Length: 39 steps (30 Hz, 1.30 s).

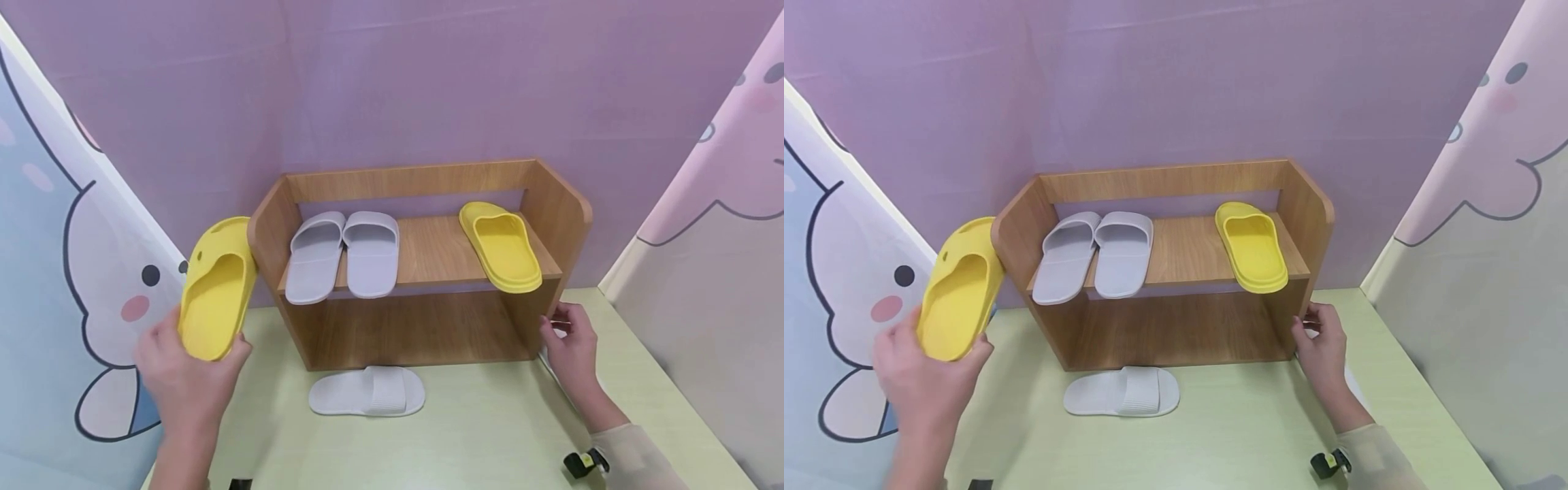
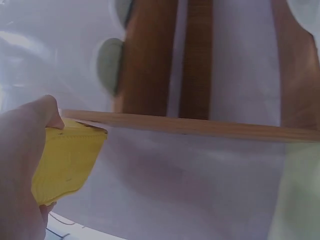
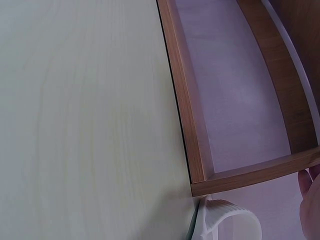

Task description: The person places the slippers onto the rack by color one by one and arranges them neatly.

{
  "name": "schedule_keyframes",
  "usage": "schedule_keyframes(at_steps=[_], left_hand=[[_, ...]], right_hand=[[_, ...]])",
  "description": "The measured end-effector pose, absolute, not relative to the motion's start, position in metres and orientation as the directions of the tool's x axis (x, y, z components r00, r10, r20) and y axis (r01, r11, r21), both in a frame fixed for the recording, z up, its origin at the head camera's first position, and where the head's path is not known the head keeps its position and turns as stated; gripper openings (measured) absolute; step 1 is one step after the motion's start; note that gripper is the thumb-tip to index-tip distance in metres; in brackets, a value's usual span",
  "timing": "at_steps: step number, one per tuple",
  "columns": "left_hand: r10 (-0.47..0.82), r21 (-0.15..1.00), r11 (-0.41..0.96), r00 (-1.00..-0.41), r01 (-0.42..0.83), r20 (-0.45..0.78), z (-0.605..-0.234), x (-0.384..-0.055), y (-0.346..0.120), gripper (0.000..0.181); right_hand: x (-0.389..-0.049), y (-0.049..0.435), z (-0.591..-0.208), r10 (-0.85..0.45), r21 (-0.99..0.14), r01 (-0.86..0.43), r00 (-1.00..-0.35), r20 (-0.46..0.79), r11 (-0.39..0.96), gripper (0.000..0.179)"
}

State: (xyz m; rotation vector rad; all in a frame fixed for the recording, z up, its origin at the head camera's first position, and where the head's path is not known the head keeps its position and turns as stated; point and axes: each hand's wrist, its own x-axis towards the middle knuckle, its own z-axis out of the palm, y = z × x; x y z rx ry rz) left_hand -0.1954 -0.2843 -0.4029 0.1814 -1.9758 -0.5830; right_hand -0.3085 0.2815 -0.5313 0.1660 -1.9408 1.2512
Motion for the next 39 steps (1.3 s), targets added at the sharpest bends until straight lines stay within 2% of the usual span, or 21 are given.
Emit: schedule_keyframes(at_steps=[8,16,21,30,39], left_hand=[[-0.381,0.467,0.875,-0.412,0.129,0.828,-0.384,-0.188,-0.284,0.089],[-0.429,0.494,0.847,-0.297,0.195,0.853,-0.362,-0.185,-0.273,0.087],[-0.449,0.513,0.831,-0.284,0.216,0.847,-0.355,-0.181,-0.269,0.087],[-0.418,0.515,0.818,-0.351,0.256,0.838,-0.358,-0.184,-0.257,0.09],[-0.359,0.529,0.806,-0.49,0.266,0.794,-0.362,-0.187,-0.236,0.092]], right_hand=[[-0.305,0.276,-0.523,0.302,-0.702,-0.509,-0.657,0.691,0.499,0.03],[-0.286,0.261,-0.497,0.299,-0.696,-0.533,-0.646,0.702,0.481,0.026],[-0.286,0.261,-0.498,0.297,-0.698,-0.532,-0.649,0.7,0.48,0.026],[-0.296,0.268,-0.512,0.306,-0.702,-0.518,-0.652,0.694,0.488,0.028],[-0.303,0.272,-0.521,0.308,-0.694,-0.517,-0.643,0.701,0.501,0.028]])
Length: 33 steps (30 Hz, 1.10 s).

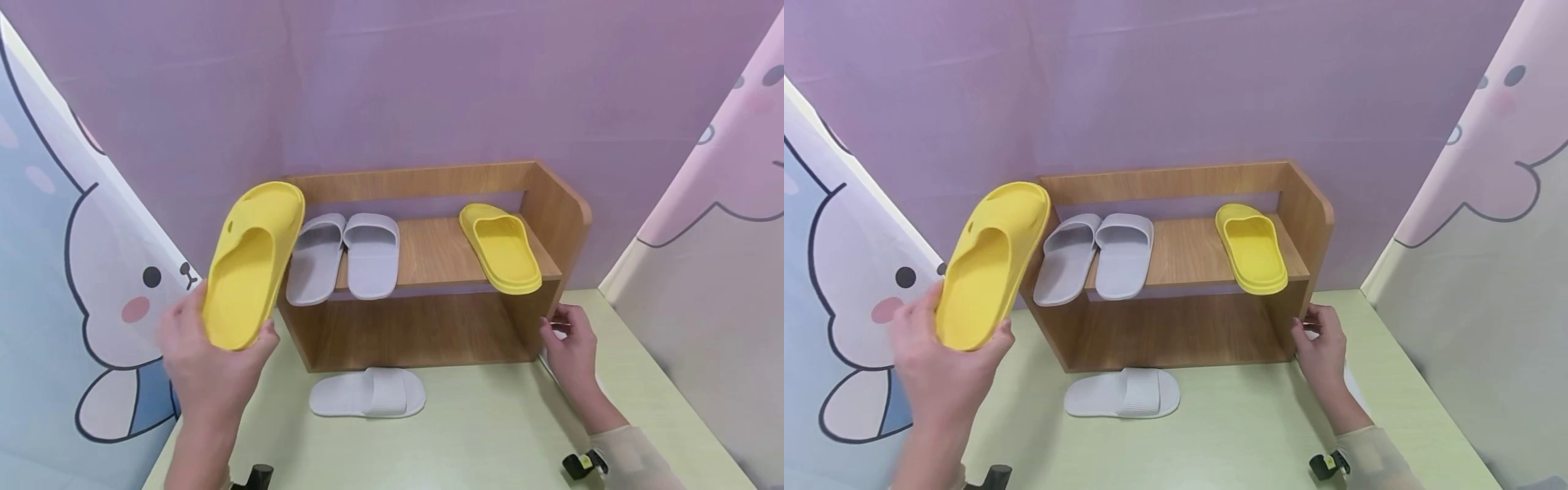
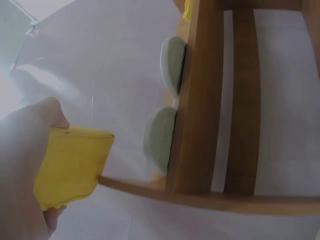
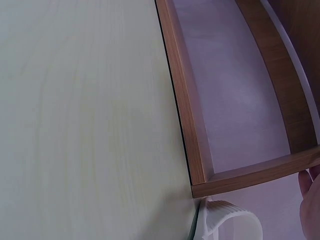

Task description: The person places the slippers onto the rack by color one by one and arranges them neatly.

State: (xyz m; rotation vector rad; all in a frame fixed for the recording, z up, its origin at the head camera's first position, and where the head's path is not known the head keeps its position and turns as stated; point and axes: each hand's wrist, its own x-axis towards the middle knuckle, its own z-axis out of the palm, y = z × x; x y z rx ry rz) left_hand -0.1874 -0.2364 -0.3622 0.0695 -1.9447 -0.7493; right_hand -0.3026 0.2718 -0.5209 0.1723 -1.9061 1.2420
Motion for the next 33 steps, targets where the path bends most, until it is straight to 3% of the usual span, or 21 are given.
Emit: schedule_keyframes(at_steps=[13,22,28,33], left_hand=[[-0.285,0.533,0.775,-0.565,0.339,0.774,-0.365,-0.197,-0.207,0.096],[-0.215,0.534,0.775,-0.653,0.338,0.726,-0.367,-0.206,-0.185,0.098],[-0.16,0.519,0.765,-0.667,0.382,0.728,-0.367,-0.216,-0.168,0.099],[-0.11,0.475,0.76,-0.632,0.444,0.767,-0.369,-0.23,-0.154,0.093]], right_hand=[[-0.309,0.28,-0.532,0.311,-0.709,-0.502,-0.659,0.685,0.496,0.029],[-0.309,0.282,-0.533,0.312,-0.717,-0.502,-0.667,0.677,0.483,0.029],[-0.304,0.277,-0.527,0.316,-0.71,-0.511,-0.654,0.687,0.485,0.029],[-0.293,0.265,-0.511,0.313,-0.695,-0.539,-0.635,0.706,0.476,0.025]])
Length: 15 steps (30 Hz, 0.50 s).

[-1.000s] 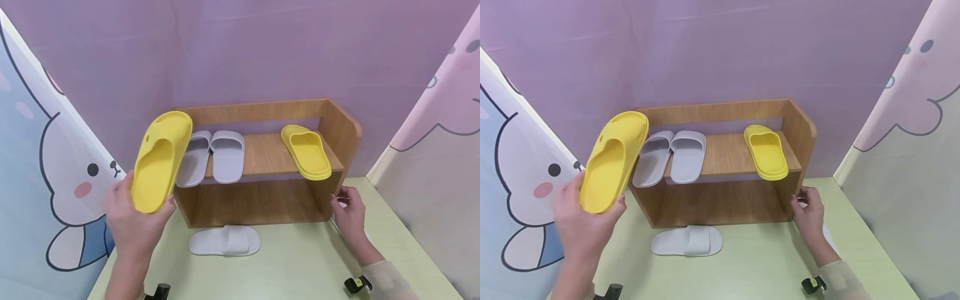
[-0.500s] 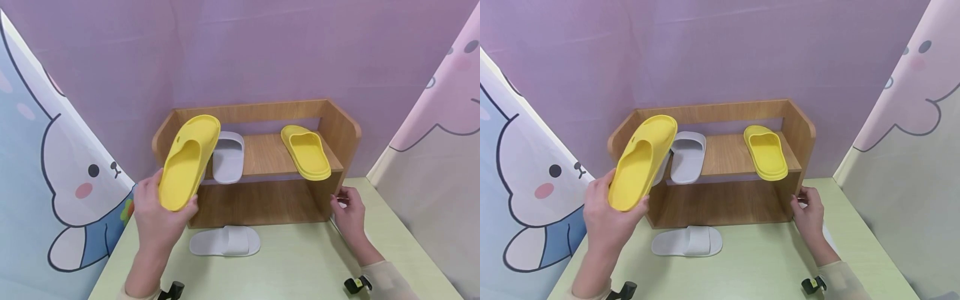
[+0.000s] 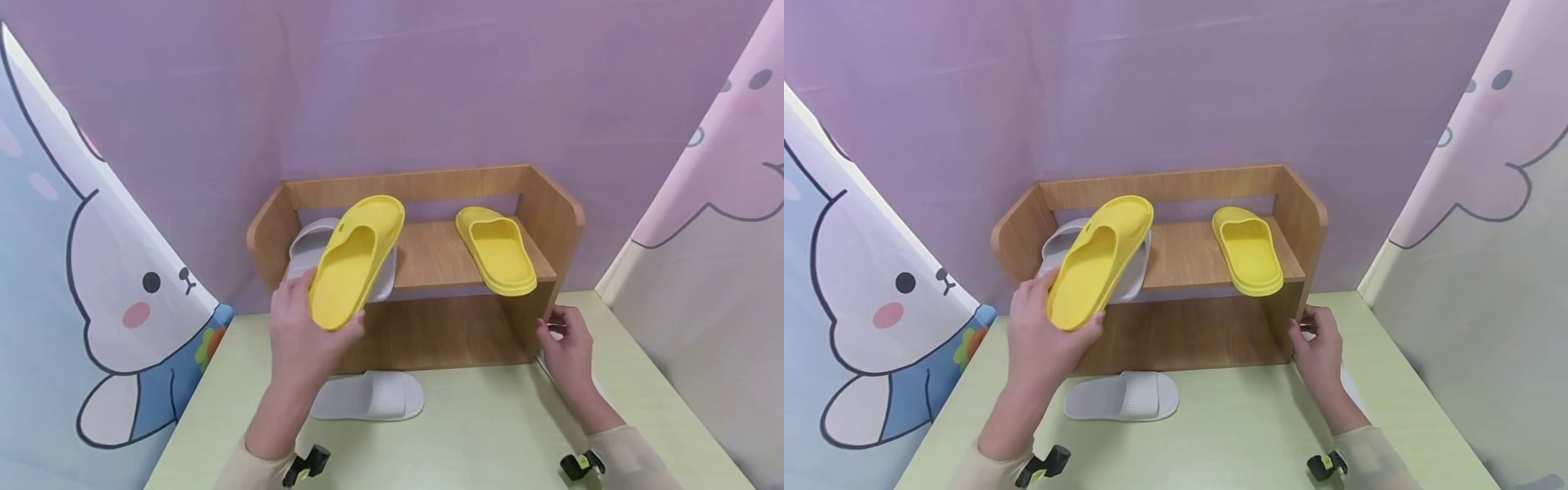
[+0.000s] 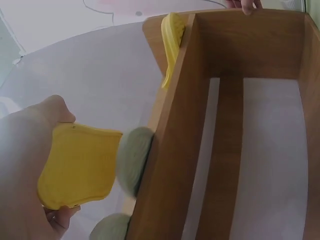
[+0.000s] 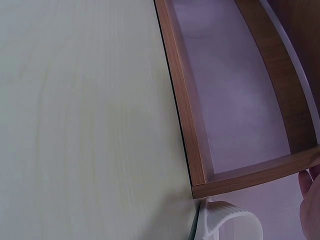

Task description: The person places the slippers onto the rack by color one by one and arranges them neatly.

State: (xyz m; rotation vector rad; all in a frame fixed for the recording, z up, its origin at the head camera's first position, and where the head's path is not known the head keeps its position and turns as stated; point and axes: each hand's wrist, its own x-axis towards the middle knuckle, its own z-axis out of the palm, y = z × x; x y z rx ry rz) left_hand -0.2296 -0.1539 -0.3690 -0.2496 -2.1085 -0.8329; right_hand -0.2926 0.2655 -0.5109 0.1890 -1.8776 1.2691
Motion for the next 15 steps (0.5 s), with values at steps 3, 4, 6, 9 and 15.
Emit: schedule_keyframes(at_steps=[3,4,6,9,15], left_hand=[[-0.09,0.46,0.752,-0.618,0.472,0.781,-0.37,-0.236,-0.145,0.091],[-0.084,0.458,0.751,-0.619,0.476,0.781,-0.369,-0.238,-0.141,0.09],[-0.075,0.463,0.748,-0.633,0.475,0.771,-0.367,-0.24,-0.134,0.089],[-0.065,0.479,0.742,-0.661,0.47,0.748,-0.363,-0.243,-0.123,0.089],[-0.056,0.526,0.72,-0.717,0.452,0.694,-0.355,-0.252,-0.101,0.085]], right_hand=[[-0.286,0.261,-0.503,0.306,-0.696,-0.537,-0.641,0.704,0.477,0.024],[-0.285,0.26,-0.502,0.304,-0.696,-0.536,-0.642,0.704,0.478,0.024],[-0.284,0.26,-0.501,0.302,-0.698,-0.533,-0.647,0.701,0.479,0.025],[-0.283,0.26,-0.5,0.3,-0.698,-0.533,-0.648,0.7,0.479,0.025],[-0.284,0.26,-0.5,0.299,-0.695,-0.528,-0.646,0.702,0.489,0.025]])
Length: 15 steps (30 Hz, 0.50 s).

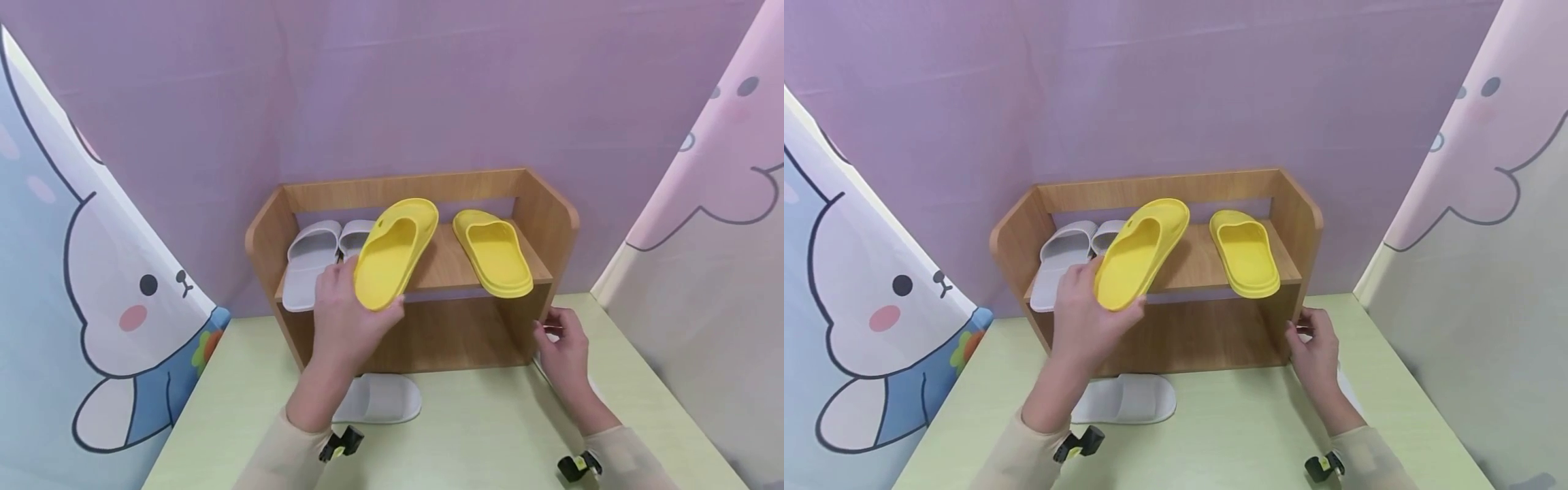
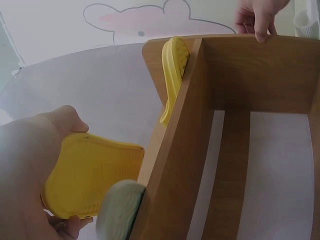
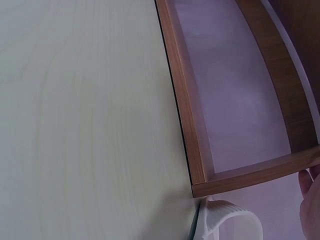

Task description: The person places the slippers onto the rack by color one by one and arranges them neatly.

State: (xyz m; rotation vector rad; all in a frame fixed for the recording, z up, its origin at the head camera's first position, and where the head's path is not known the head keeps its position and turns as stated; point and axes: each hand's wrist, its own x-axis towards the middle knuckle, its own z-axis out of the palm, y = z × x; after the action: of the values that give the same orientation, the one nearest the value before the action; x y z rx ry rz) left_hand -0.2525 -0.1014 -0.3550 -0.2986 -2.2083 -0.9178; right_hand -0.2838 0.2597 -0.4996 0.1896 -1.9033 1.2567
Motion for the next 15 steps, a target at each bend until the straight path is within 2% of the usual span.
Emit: schedule_keyframes(at_steps=[5,12,15], left_hand=[[-0.065,0.565,0.709,-0.759,0.422,0.648,-0.354,-0.262,-0.088,0.084],[-0.041,0.541,0.734,-0.769,0.41,0.638,-0.351,-0.27,-0.073,0.08],[-0.053,0.552,0.744,-0.791,0.376,0.61,-0.349,-0.272,-0.067,0.079]], right_hand=[[-0.284,0.259,-0.5,0.298,-0.694,-0.525,-0.648,0.701,0.492,0.024],[-0.285,0.261,-0.502,0.303,-0.696,-0.527,-0.645,0.701,0.487,0.023],[-0.291,0.265,-0.509,0.306,-0.695,-0.522,-0.644,0.702,0.495,0.023]])
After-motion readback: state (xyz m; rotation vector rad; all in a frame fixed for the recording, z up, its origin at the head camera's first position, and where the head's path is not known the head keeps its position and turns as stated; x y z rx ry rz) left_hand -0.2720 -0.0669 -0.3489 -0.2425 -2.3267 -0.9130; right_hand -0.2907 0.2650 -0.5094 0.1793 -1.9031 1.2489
